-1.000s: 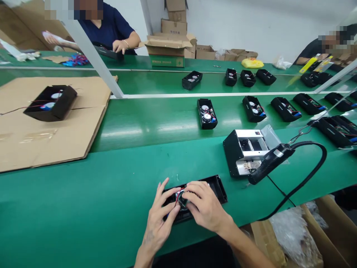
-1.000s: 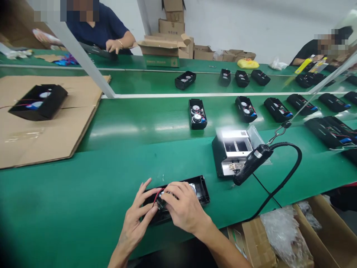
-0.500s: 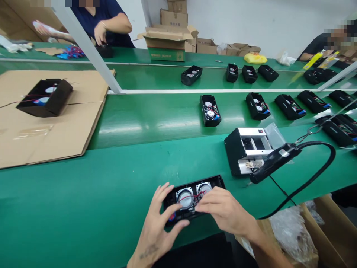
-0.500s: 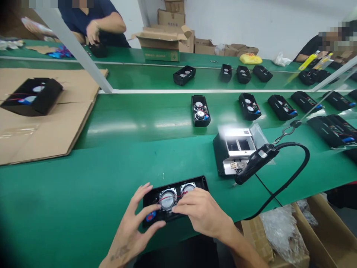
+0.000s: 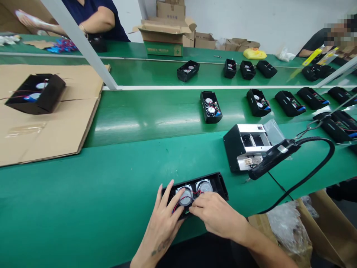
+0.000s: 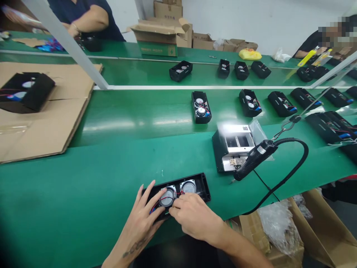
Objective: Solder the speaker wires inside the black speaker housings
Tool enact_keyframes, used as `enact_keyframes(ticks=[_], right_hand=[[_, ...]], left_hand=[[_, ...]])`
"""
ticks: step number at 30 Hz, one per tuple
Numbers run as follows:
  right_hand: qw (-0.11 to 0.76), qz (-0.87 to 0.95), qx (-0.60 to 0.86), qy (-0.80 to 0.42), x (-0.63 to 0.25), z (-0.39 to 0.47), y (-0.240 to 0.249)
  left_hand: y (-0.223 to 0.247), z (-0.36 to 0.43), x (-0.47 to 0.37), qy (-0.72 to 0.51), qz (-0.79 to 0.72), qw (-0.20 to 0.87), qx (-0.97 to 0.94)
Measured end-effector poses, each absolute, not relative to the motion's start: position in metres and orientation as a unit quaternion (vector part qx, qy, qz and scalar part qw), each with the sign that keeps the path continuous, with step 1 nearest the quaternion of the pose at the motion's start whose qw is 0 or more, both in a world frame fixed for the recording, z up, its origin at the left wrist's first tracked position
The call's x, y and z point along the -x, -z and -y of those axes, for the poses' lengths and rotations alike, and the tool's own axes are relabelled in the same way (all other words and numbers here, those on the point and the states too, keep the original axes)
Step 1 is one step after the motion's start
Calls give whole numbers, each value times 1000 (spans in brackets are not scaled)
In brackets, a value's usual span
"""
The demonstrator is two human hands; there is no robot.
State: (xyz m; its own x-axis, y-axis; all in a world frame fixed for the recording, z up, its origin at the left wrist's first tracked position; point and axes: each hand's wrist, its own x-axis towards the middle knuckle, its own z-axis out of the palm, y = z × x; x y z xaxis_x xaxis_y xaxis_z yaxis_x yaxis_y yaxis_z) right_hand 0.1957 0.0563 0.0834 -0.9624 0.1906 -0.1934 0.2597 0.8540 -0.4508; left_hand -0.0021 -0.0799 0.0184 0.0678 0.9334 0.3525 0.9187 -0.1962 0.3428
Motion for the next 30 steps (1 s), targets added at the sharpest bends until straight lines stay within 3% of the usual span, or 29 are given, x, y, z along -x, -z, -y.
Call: enact_keyframes(ticks=[12, 15, 20, 25, 30], right_hand=[[47, -954, -122, 269, -192, -57, -73], [43, -952, -132, 274, -185, -69, -86], [70, -934, -177, 304, -155, -104, -114], [111, -910, -201, 344, -133, -127, -122], [100, -926, -182, 314, -137, -124, -118]], left_hand=[[-21, 67, 4, -208, -602, -13, -771], [-28, 45, 18, -218, -581, 67, -781], [-57, -6, 50, -140, -622, 303, -708], [-72, -32, 63, -116, -632, 343, -685], [-74, -33, 63, -114, -625, 365, -681]])
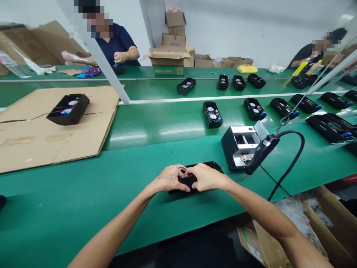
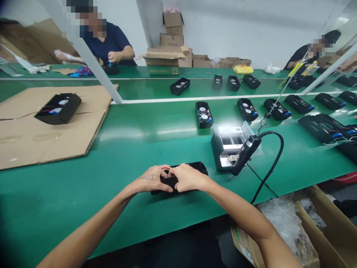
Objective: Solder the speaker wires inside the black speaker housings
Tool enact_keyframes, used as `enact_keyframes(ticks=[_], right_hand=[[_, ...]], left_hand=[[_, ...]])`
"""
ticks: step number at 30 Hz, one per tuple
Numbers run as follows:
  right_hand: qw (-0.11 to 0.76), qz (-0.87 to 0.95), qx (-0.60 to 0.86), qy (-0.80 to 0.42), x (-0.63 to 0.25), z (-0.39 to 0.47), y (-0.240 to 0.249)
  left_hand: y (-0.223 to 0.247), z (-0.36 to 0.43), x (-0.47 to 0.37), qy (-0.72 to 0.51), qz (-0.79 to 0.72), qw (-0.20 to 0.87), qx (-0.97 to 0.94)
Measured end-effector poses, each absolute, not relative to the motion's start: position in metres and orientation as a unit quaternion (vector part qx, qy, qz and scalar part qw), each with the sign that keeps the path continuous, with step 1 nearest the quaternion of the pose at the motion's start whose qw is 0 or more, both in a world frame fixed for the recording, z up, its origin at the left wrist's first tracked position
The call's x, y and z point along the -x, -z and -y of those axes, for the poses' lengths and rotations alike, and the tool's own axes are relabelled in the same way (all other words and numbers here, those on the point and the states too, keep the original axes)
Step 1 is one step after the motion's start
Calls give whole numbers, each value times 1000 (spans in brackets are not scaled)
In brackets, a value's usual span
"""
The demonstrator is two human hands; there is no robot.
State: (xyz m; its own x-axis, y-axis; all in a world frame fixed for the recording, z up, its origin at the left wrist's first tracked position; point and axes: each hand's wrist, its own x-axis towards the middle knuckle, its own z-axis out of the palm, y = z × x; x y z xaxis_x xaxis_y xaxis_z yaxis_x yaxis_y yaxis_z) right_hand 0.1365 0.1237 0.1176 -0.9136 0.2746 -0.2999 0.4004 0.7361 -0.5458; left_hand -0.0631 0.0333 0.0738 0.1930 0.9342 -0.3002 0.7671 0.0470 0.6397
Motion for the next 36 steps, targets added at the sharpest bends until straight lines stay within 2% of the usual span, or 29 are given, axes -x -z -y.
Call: enact_keyframes(ticks=[14, 22, 31, 34, 36], right_hand=[[111, -937, -165, 287, -139, -124, -109], [111, -948, -197, 223, -134, -113, -103], [107, -945, -209, 227, -140, -99, -103], [26, -951, -194, 240, -160, -83, -99], [-116, -938, -189, 267, -184, -76, -95]], left_hand=[[-73, -33, 65, -128, -616, 386, -675], [-68, -34, 65, -136, -604, 381, -687], [-61, -19, 61, -166, -586, 298, -735], [-56, -4, 55, -175, -581, 257, -753], [-48, 8, 49, -189, -566, 199, -777]])
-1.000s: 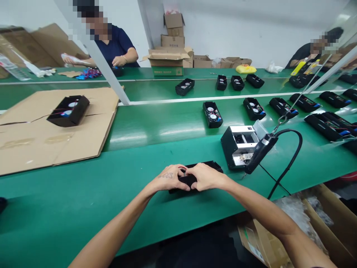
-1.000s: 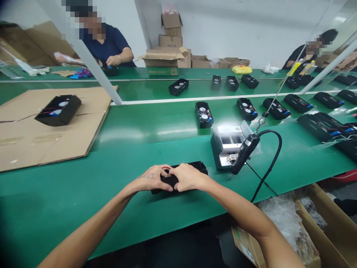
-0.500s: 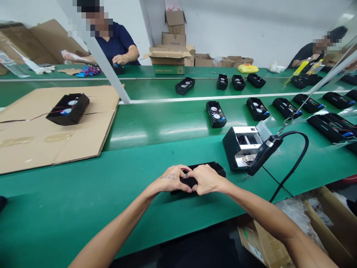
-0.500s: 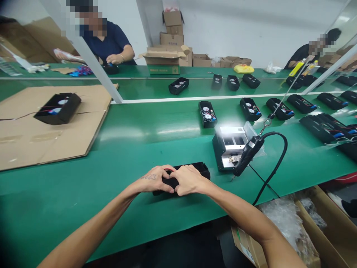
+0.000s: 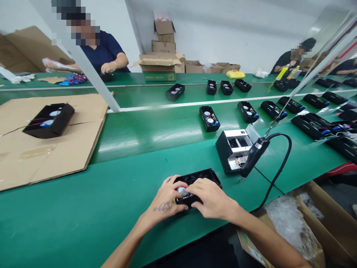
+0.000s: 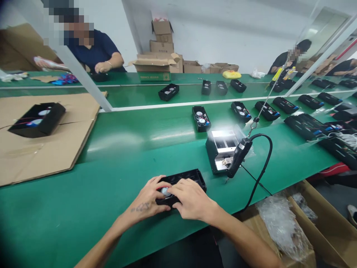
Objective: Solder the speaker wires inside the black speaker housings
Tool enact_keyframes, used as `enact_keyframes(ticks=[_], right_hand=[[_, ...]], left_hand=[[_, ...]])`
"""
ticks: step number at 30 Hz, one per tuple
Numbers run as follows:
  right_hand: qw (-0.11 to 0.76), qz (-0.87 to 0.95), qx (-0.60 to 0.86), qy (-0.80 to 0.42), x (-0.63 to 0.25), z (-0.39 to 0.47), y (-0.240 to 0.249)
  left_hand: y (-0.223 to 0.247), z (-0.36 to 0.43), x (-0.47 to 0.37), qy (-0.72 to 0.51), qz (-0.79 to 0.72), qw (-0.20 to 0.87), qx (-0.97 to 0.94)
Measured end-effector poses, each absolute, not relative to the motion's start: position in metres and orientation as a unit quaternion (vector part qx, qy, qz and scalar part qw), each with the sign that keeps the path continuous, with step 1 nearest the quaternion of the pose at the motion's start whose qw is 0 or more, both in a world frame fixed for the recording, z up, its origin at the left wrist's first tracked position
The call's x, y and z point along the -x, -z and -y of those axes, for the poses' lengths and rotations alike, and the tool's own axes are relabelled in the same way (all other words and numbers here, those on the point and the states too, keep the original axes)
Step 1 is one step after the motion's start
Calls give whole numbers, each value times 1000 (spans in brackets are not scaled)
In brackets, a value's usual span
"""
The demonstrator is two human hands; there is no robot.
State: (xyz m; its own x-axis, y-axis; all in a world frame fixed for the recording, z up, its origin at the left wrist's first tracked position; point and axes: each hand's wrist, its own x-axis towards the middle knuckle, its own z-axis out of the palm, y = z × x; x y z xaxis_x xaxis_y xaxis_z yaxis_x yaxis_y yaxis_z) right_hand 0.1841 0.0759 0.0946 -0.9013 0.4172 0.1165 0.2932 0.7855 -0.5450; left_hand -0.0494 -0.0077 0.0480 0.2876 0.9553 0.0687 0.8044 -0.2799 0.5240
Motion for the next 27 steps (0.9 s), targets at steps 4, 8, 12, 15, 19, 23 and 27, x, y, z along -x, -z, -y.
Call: enact_keyframes(ticks=[4, 8, 12, 15, 19, 23, 27], right_hand=[[459, 784, 343, -239, -247, -89, -79], [599, 624, 486, -124, -295, -113, -59], [547, 715, 415, -131, -291, -101, -58], [420, 839, 269, -217, -257, -74, -65], [218, 942, 141, -215, -204, -51, -65], [62, 979, 130, -142, -176, -51, -58], [123, 958, 133, -224, -183, -61, -62]], left_hand=[[-30, 33, 35, -221, -534, 57, -814], [-19, 47, 26, -241, -536, 6, -809], [-16, 47, 25, -247, -533, 4, -809], [-18, 43, 27, -255, -536, 8, -805], [-23, 38, 28, -267, -530, 23, -805], [-27, 36, 29, -252, -526, 34, -811], [-28, 34, 32, -245, -539, 54, -804]])
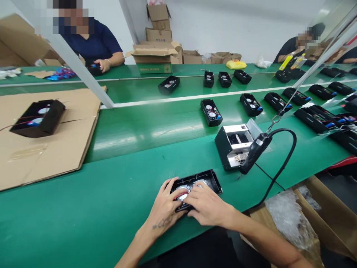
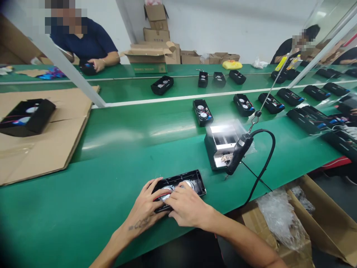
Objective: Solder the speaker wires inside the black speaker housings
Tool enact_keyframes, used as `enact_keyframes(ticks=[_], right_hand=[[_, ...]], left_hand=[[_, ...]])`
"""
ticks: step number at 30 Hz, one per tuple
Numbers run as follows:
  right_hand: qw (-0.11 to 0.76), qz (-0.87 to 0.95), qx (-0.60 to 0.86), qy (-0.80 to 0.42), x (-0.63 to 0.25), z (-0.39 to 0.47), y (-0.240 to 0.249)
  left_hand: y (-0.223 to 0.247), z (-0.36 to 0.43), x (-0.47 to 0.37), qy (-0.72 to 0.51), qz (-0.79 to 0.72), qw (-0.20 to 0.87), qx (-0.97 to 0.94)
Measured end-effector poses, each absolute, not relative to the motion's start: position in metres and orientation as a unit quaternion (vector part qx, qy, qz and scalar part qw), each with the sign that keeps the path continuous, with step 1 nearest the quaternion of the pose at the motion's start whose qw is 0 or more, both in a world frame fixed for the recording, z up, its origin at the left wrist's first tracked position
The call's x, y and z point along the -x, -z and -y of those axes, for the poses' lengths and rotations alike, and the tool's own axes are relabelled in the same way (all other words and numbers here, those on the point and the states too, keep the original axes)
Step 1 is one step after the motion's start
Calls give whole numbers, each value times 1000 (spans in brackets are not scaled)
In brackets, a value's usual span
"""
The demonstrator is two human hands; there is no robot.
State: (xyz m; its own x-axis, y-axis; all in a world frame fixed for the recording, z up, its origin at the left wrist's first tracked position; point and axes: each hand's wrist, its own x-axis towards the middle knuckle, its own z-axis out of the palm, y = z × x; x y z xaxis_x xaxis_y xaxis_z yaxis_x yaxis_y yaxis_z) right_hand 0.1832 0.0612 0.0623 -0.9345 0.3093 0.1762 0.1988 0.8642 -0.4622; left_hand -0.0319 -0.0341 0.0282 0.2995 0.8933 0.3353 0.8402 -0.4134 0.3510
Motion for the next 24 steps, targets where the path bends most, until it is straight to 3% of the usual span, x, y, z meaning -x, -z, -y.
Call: enact_keyframes(ticks=[4, 6, 10, 22, 24], right_hand=[[313, 862, 233, -325, -212, -79, -73], [356, 829, 277, -330, -225, -86, -75], [377, 811, 306, -327, -239, -91, -72], [366, 845, 295, -254, -214, -93, -59], [409, 816, 328, -245, -216, -95, -59]], left_hand=[[-40, 18, 42, -200, -558, 134, -794], [-49, 5, 49, -170, -578, 215, -769], [-64, -23, 62, -136, -600, 339, -712], [-79, -57, 79, -127, -573, 455, -669], [-81, -60, 81, -128, -574, 457, -667]])
